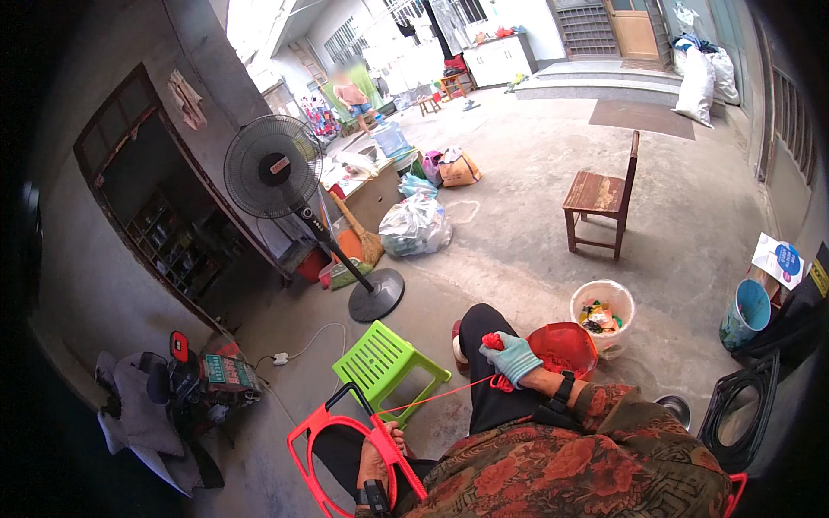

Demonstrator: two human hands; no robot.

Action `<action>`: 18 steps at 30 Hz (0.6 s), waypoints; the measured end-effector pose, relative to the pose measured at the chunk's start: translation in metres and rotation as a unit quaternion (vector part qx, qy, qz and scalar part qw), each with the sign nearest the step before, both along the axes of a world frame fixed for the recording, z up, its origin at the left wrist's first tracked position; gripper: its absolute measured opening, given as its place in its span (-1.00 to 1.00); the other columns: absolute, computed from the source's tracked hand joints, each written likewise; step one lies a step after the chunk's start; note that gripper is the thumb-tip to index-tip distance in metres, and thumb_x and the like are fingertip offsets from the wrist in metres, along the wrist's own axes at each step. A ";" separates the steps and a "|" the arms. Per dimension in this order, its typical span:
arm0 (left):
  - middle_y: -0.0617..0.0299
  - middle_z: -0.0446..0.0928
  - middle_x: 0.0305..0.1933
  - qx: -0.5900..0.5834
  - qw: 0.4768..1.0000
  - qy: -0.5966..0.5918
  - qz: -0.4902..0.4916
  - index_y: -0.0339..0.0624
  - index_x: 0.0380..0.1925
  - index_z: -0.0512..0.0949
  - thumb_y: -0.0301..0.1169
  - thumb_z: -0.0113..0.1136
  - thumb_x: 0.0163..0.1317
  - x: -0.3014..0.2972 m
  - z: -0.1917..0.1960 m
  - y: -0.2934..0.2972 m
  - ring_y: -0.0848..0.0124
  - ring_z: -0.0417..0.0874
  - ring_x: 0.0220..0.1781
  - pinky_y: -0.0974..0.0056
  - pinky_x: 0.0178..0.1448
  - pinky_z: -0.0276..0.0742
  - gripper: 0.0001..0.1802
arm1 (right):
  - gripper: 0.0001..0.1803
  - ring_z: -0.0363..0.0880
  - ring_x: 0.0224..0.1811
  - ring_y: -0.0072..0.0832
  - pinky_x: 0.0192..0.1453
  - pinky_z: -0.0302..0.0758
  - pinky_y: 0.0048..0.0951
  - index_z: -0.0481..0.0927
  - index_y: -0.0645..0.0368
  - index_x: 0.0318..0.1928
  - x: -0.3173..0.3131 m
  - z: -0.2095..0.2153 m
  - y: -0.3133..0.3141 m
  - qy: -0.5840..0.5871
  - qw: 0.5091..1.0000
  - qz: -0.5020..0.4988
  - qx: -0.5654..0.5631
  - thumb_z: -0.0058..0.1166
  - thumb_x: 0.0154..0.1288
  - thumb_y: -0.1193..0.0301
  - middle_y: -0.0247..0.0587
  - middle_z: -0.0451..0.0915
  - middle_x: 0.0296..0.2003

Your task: The recorder is wrapping a red plastic string around a black and red plastic chair frame to create a woven seat or surface.

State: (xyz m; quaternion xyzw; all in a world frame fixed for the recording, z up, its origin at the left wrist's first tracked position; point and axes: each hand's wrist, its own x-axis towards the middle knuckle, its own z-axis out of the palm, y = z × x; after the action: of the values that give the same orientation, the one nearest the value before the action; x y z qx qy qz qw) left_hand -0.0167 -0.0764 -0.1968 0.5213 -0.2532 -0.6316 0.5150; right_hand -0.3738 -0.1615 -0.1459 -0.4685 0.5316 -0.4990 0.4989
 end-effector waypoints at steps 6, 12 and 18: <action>0.06 0.60 -0.44 0.003 1.000 0.030 0.010 -0.40 -0.18 0.52 -0.33 0.09 0.31 0.002 0.001 0.003 0.34 0.64 -0.52 0.35 -0.48 0.61 -0.71 | -0.82 0.44 -0.65 -0.65 -0.54 0.43 -0.56 0.52 0.14 -0.32 0.002 -0.007 -0.004 -0.007 1.000 0.002 -0.014 0.17 0.25 0.30 -0.40 0.52 -0.60; 0.06 0.60 -0.44 -0.001 0.999 0.032 0.011 -0.41 -0.18 0.52 -0.39 0.09 0.30 0.001 0.005 0.003 0.35 0.64 -0.52 0.37 -0.46 0.62 -0.75 | -0.81 0.45 -0.65 -0.65 -0.54 0.43 -0.56 0.52 0.14 -0.33 0.001 -0.003 -0.003 -0.001 1.000 0.005 -0.013 0.17 0.25 0.30 -0.39 0.51 -0.60; 0.07 0.60 -0.43 0.004 1.000 0.013 0.016 -0.42 -0.18 0.51 -0.41 0.15 0.26 -0.003 0.011 0.006 0.34 0.64 -0.52 0.36 -0.45 0.62 -0.74 | -0.81 0.46 -0.64 -0.65 -0.53 0.44 -0.55 0.51 0.14 -0.34 0.001 -0.007 -0.005 0.006 1.000 0.005 -0.020 0.16 0.26 0.30 -0.39 0.51 -0.60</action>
State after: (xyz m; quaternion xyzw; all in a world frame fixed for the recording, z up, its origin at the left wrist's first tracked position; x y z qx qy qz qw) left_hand -0.0194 -0.0709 -0.1861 0.5191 -0.2363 -0.6309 0.5260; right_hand -0.3723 -0.1666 -0.1534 -0.4839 0.5226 -0.5042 0.4884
